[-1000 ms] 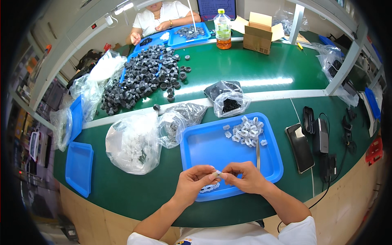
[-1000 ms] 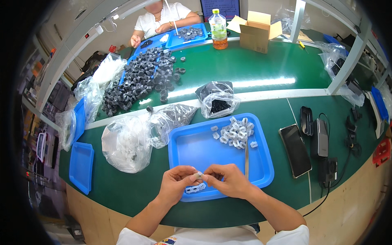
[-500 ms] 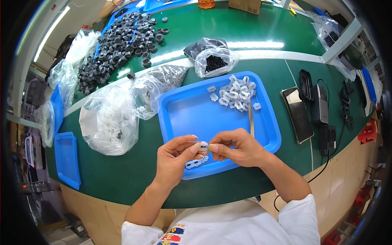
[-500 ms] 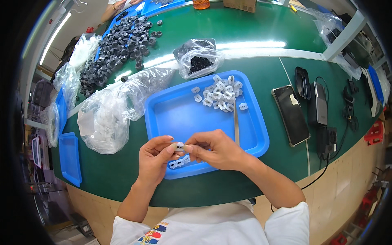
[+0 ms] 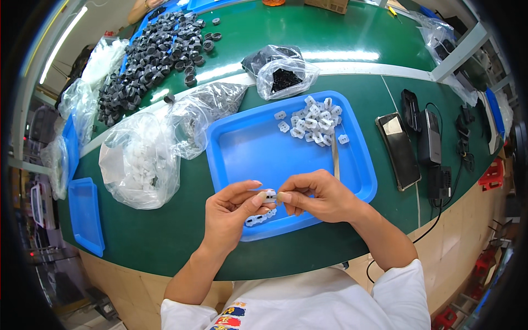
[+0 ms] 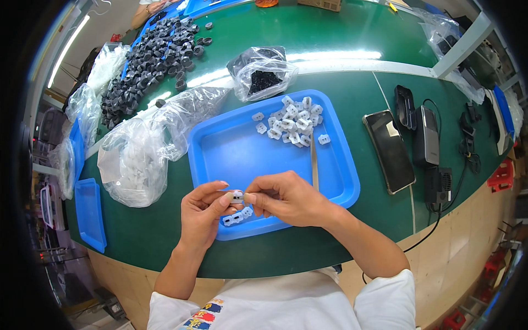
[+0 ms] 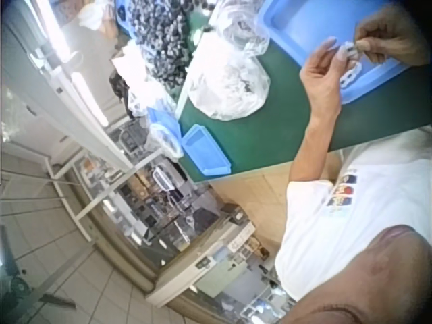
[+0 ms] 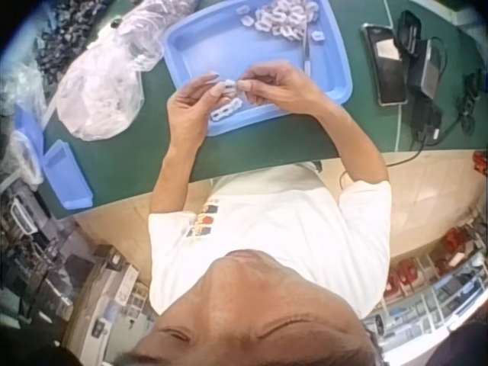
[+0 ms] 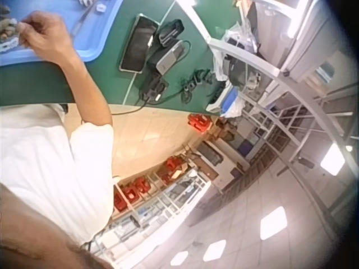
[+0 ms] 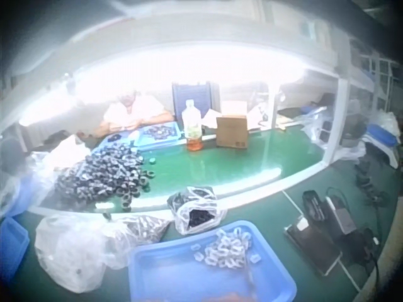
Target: The person assembles small plastic components on a green workbench tray, using tweezers to manipulate the parts.
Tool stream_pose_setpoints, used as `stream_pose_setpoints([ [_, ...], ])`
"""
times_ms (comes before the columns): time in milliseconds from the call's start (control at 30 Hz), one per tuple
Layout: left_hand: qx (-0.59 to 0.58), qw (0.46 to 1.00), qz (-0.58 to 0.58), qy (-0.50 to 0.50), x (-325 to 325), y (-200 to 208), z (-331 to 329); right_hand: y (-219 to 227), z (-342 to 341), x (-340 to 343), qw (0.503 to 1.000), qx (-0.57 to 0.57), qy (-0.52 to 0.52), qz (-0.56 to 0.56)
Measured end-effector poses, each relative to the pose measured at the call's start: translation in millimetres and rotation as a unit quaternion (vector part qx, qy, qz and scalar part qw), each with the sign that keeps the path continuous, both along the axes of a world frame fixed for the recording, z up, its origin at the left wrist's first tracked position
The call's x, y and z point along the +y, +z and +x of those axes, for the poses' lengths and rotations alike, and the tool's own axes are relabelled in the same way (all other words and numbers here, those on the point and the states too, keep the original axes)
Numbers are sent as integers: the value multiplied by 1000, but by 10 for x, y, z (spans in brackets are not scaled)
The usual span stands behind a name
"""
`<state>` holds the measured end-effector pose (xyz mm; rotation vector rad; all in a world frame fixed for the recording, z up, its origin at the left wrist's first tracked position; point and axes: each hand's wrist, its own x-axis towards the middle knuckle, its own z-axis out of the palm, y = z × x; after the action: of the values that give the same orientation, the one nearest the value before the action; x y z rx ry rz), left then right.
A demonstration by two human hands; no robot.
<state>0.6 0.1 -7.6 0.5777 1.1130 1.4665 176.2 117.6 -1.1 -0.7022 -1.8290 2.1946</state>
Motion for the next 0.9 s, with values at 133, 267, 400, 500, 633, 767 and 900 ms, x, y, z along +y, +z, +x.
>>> stream_pose_setpoints([
  [133,20,1000,-5,-4,7,-14,18,-13,2,4,999,-4,1,39],
  [267,33,999,-12,-7,-7,-5,14,-28,-10,-3,998,-4,-2,63],
  [400,37,999,-28,-13,2,5,19,-68,-4,-14,998,1,-8,67],
  [500,39,999,-29,-19,0,7,16,-59,-7,-19,997,1,-8,74],
  [633,41,998,-32,-27,4,1,13,-70,-4,-21,997,-4,-9,79],
  [767,43,998,-34,-29,2,-3,6,-65,-11,-22,997,-10,-7,79],
  [900,47,998,-27,-32,0,-15,0,-55,-13,-24,997,-7,-8,78],
])
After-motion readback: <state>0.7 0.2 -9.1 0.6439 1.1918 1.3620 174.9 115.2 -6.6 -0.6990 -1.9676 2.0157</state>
